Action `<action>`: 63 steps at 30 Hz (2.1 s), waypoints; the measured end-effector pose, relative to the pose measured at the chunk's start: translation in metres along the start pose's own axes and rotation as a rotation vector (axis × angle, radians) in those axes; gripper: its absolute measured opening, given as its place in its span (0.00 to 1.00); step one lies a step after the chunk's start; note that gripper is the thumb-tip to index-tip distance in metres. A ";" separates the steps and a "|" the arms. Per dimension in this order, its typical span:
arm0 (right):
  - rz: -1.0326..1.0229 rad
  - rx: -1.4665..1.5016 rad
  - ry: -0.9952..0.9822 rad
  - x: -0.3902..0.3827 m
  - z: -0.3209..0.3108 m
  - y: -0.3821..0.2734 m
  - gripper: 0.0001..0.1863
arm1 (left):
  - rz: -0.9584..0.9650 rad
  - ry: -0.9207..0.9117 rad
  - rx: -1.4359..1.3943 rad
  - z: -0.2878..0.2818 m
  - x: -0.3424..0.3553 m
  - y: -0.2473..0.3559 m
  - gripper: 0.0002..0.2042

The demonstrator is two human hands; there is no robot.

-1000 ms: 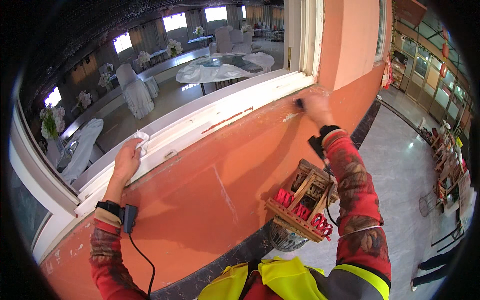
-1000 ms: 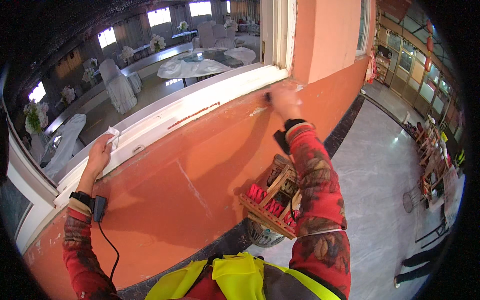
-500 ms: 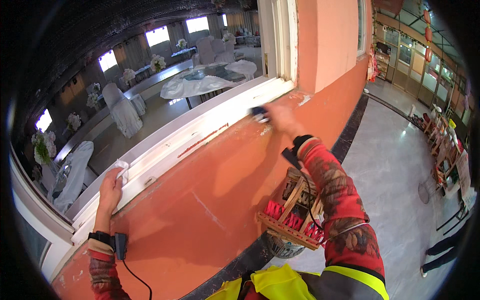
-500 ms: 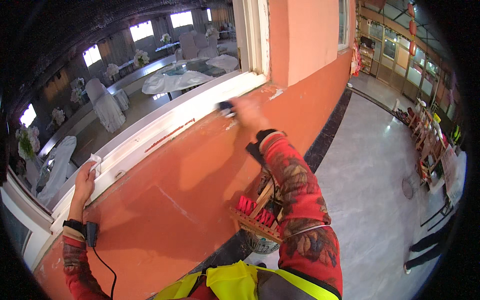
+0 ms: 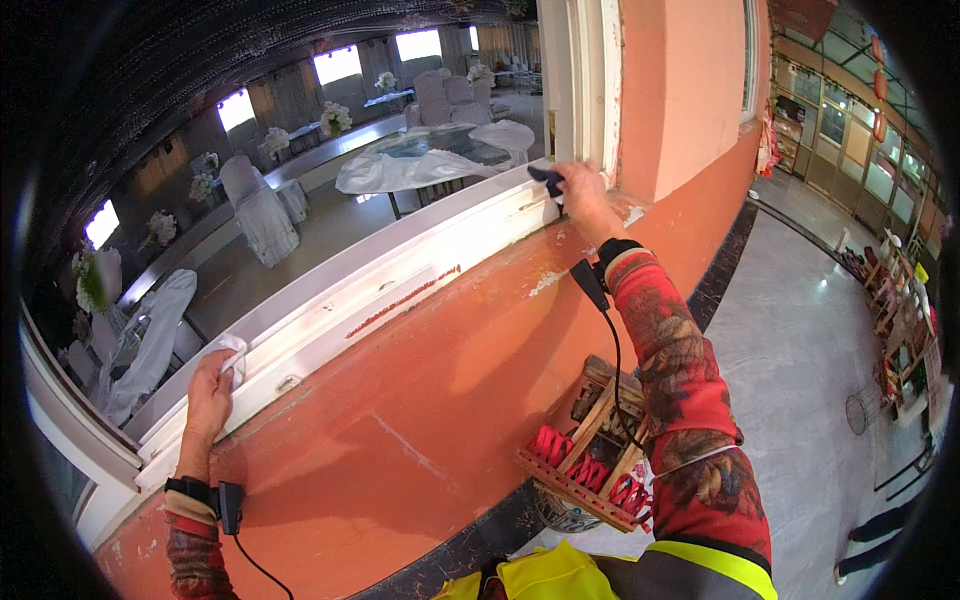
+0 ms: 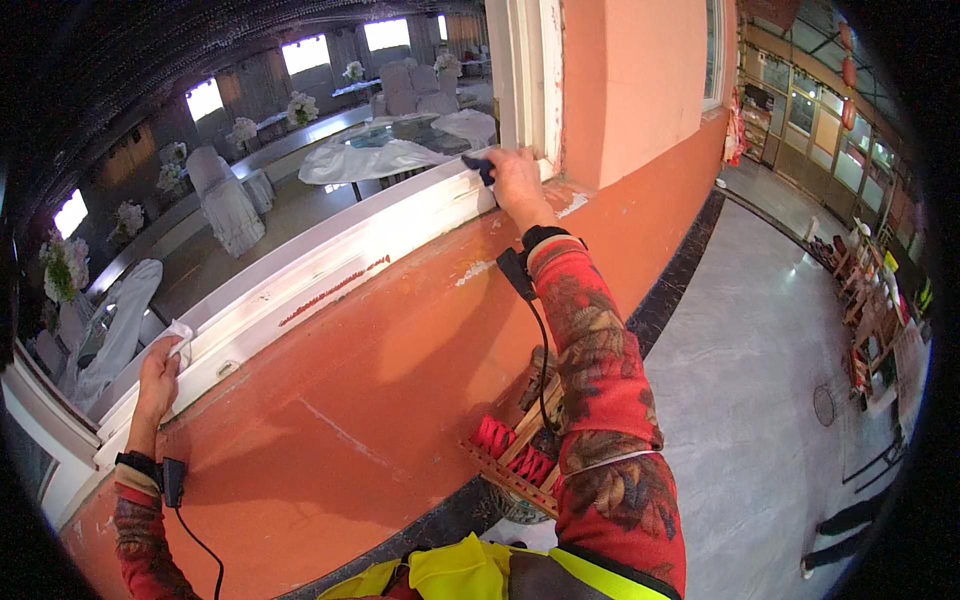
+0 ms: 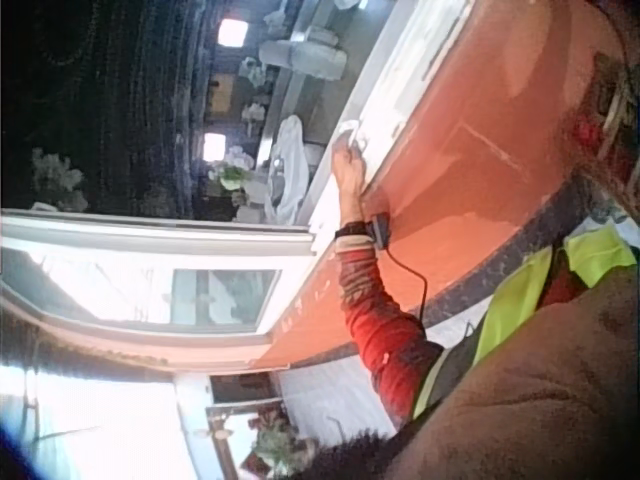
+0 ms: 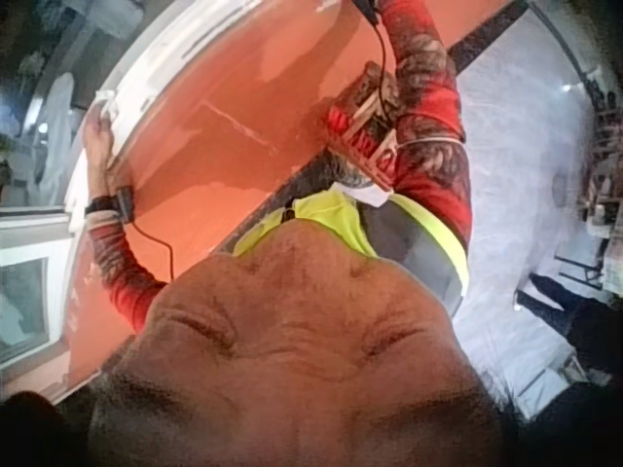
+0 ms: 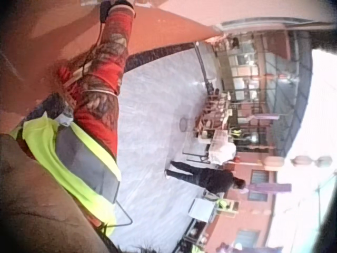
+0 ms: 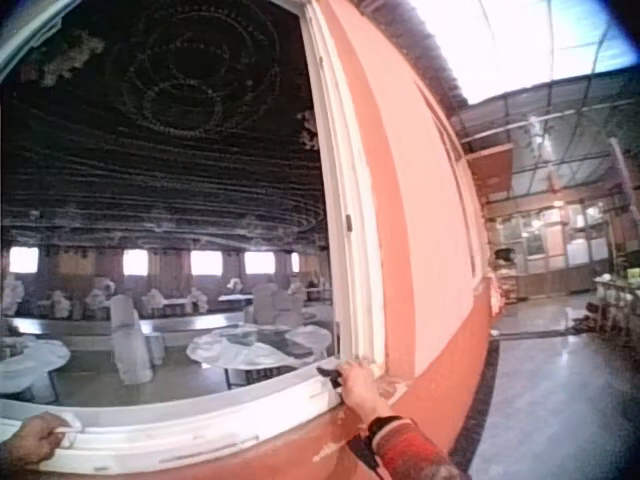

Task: The person wipes the window frame and sill using a white cloth and a dark cloth. They clean the horizontal sill and vertical frame sections, then wipe the glass pane itself.

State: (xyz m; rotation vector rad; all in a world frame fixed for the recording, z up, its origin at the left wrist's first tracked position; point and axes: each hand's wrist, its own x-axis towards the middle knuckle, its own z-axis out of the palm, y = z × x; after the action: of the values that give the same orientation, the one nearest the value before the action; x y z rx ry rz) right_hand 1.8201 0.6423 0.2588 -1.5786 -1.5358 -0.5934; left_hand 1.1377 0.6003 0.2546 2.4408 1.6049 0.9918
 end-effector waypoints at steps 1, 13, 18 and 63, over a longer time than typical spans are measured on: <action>-0.034 0.106 -0.135 0.004 0.005 -0.001 0.15 | 0.004 0.010 0.007 0.000 0.000 0.000 0.15; -0.635 0.658 -0.283 -0.048 0.014 -0.163 0.22 | 0.028 -0.024 -0.043 -0.005 -0.004 0.006 0.16; -0.339 0.524 -0.226 -0.030 -0.001 -0.052 0.26 | 0.004 -0.004 -0.050 -0.003 -0.004 0.000 0.15; -0.642 0.427 -0.482 -0.046 0.073 -0.411 0.09 | 0.111 0.020 0.169 -0.006 -0.007 0.035 0.15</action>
State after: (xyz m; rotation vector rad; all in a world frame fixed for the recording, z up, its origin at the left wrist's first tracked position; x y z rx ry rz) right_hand 1.4004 0.6358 0.2792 -0.9192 -2.3780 -0.1852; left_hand 1.1613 0.5769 0.2697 2.6655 1.6379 0.9335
